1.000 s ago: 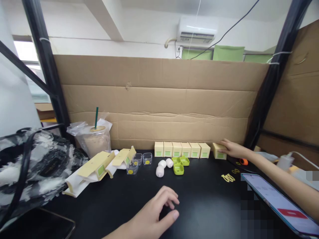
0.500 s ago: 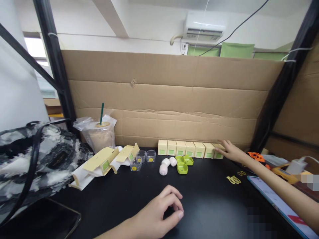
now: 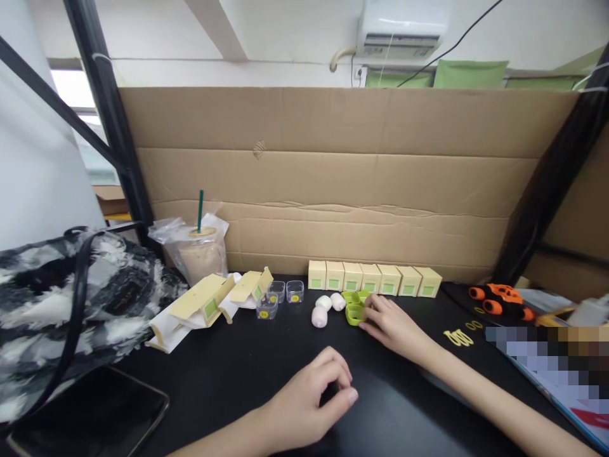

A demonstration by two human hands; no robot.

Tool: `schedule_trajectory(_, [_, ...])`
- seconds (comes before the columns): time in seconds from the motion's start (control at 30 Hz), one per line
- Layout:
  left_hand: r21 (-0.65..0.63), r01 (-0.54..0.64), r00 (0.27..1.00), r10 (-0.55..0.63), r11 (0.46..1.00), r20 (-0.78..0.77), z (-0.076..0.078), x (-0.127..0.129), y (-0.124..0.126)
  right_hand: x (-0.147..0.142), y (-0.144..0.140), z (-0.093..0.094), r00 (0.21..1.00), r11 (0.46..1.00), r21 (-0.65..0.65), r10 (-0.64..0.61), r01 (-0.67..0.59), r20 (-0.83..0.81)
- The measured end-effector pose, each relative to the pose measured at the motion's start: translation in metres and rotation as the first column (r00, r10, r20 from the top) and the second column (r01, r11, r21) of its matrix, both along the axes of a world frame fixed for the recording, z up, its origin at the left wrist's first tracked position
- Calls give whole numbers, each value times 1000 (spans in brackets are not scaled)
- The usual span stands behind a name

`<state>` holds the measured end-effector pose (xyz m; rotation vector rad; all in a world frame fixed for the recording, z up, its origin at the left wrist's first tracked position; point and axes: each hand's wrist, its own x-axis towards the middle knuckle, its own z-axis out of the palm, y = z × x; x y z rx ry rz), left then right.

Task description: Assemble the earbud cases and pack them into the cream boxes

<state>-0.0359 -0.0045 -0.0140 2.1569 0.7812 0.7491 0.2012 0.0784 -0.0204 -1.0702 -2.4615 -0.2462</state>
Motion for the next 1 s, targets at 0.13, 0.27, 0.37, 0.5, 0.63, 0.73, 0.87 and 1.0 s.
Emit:
schedule_trajectory(0.13, [-164,-157,982,172,974,80,-10,2,7,1,-26,9,996,996,-24,84,-83,9])
schedule_trajectory(0.27, [-451,-190,920,318,872,228,-21,6,18,-17,-60,17,989,989,-22,144,-145,-14])
schedule_trajectory(0.37, [-624,-58,896,316,779,312,-17,7,21,-32,-74,17,981,981,10,194,-194,-3])
schedule_trajectory(0.5, [-788,60,851,381,613,361,-7,5,20,-23,-71,25,979,966,-161,196,-203,-57])
schedule_trajectory(0.63, [-820,66,841,411,569,353,-7,4,22,34,-43,42,1000,948,-318,-5,4,-2])
schedule_trajectory(0.73, [-822,86,859,376,563,347,-10,3,25,88,-16,42,979,924,-324,-185,202,82])
schedule_trajectory(0.87, [-823,90,863,368,560,345,-11,3,26,134,7,24,920,832,-398,-325,388,218])
schedule_trajectory(1.0, [-825,101,856,374,556,357,-10,3,24,144,13,10,900,771,-466,-353,434,256])
